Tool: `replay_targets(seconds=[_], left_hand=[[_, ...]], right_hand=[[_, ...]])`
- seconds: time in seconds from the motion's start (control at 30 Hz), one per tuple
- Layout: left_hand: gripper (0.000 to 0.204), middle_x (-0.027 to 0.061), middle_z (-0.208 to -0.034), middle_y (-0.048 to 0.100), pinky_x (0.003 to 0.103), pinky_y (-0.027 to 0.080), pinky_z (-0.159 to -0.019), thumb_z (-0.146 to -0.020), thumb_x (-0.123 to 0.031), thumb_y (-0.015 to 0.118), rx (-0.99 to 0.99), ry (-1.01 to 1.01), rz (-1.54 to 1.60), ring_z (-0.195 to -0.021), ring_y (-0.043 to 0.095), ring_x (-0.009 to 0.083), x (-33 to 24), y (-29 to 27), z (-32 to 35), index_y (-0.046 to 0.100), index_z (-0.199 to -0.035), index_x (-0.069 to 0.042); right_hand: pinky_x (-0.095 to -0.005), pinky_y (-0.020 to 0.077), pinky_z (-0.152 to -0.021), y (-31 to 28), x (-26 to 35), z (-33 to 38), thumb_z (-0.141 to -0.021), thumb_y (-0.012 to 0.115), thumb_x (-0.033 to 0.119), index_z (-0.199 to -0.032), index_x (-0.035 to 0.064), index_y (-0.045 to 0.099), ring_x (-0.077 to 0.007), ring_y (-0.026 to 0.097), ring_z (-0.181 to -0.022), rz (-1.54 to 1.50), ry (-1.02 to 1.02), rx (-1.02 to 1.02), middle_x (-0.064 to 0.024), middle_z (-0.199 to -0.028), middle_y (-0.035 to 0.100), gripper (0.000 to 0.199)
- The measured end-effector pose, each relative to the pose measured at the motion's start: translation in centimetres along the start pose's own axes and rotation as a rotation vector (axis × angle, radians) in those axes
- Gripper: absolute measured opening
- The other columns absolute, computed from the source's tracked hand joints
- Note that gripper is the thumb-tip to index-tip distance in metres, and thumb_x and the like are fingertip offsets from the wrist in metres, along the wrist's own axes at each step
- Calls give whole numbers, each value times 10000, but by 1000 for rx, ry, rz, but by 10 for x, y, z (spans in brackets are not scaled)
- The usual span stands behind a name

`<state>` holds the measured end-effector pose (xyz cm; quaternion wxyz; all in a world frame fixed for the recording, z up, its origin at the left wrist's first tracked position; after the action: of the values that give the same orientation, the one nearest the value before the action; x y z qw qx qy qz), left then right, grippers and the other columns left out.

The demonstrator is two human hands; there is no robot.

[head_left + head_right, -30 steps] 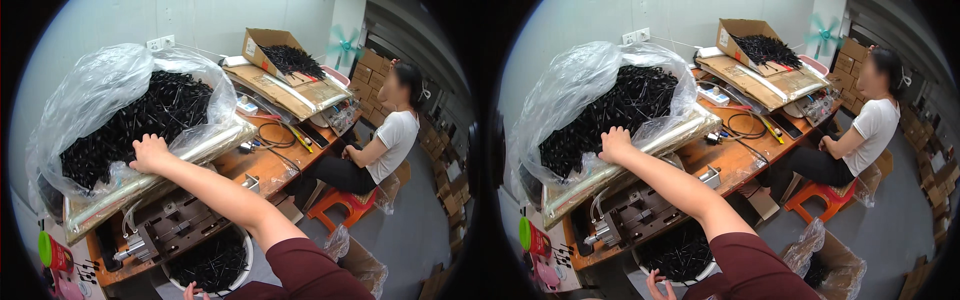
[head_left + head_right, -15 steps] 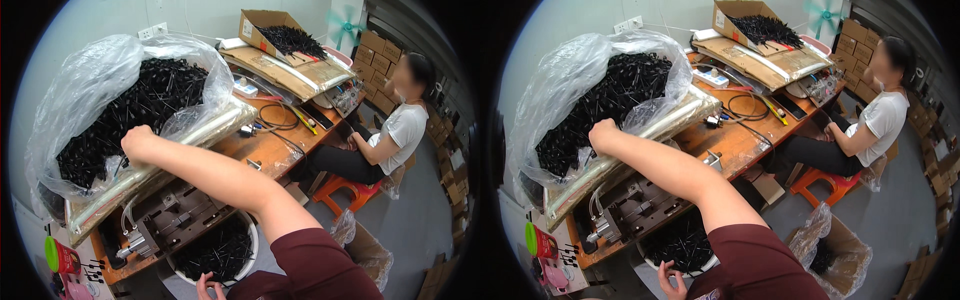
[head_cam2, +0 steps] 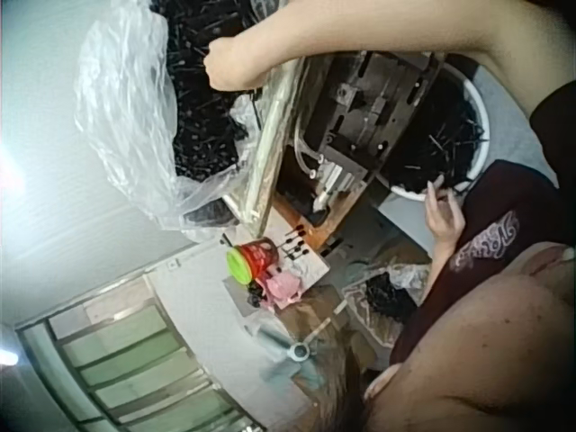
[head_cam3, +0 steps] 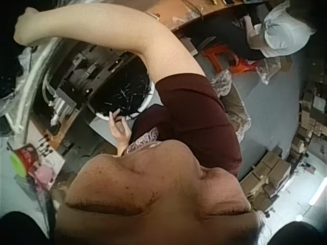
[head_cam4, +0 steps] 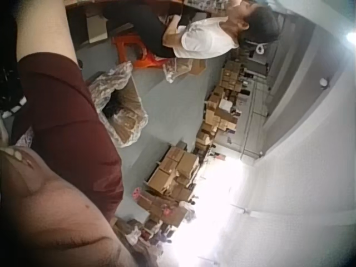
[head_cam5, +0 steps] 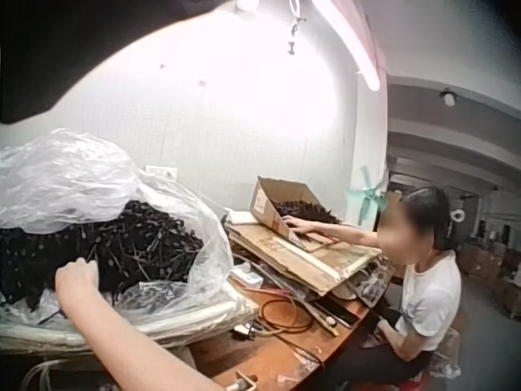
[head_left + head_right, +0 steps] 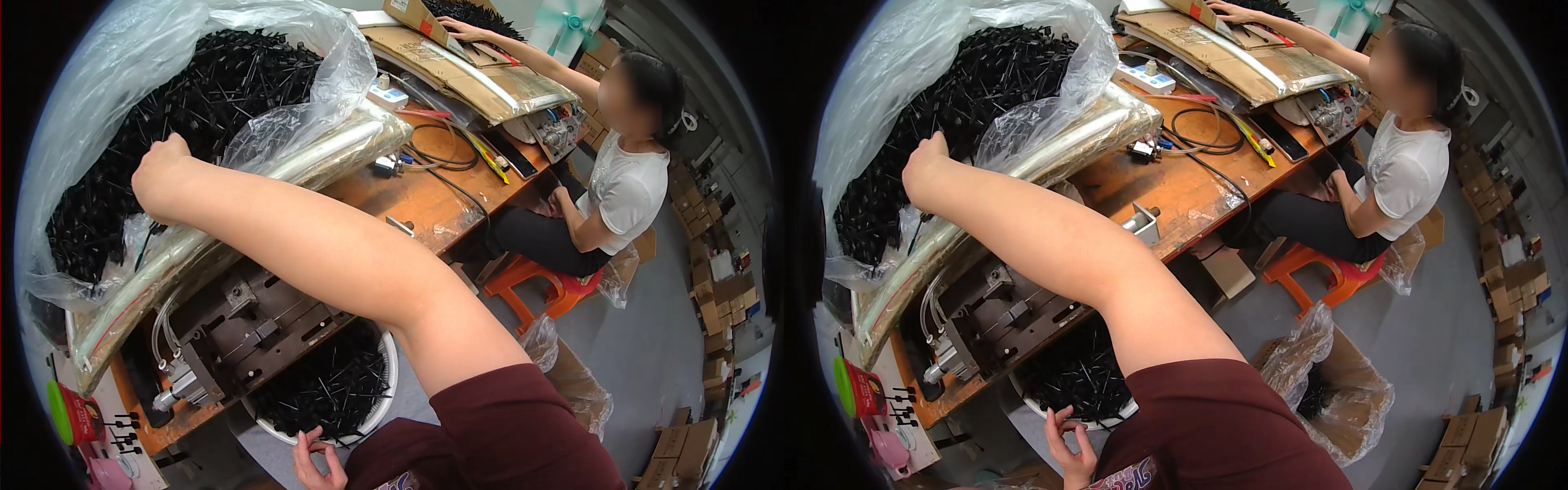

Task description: The person is using a manual clamping or pressing machine to assemble small black plastic cable components.

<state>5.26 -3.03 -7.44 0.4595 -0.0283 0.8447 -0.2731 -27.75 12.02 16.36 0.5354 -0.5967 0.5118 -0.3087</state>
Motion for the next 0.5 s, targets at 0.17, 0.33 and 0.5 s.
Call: replay_targets(seconds=[0.17,0.33,0.5], left_hand=[[645,194,-1077,627,283,499,-705,-857,83,548,-6,-73,53,-719,601,172,6,-6,4,311,-1456,61],[615,147,-899,651,306,504,-727,-875,72,551,15,-95,85,-734,610,186,12,-7,11,322,-1446,56],[614,150,-898,650,308,504,-735,-872,77,560,15,-69,98,-748,614,190,-2,-2,4,323,-1437,44]], right_hand=[[-389,453,-855,17,7,-9,-797,710,268,-1171,191,715,-207,651,-1083,-47,8,179,-33,-1166,695,382],[-367,476,-748,22,2,-9,-820,681,256,-1177,205,717,-193,663,-1045,-14,22,234,0,-1152,700,362],[-406,480,-725,23,16,-15,-829,692,228,-1160,224,719,-211,660,-986,25,29,349,-12,-1131,692,332]])
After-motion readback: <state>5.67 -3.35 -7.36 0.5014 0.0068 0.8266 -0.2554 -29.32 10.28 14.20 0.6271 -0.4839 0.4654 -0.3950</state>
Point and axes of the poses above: each hand's wrist, its own z-axis away from the middle knuckle, its own y-axis out of the palm, x = y × z, the point moved 7 cm from there along -z, towards the middle knuckle
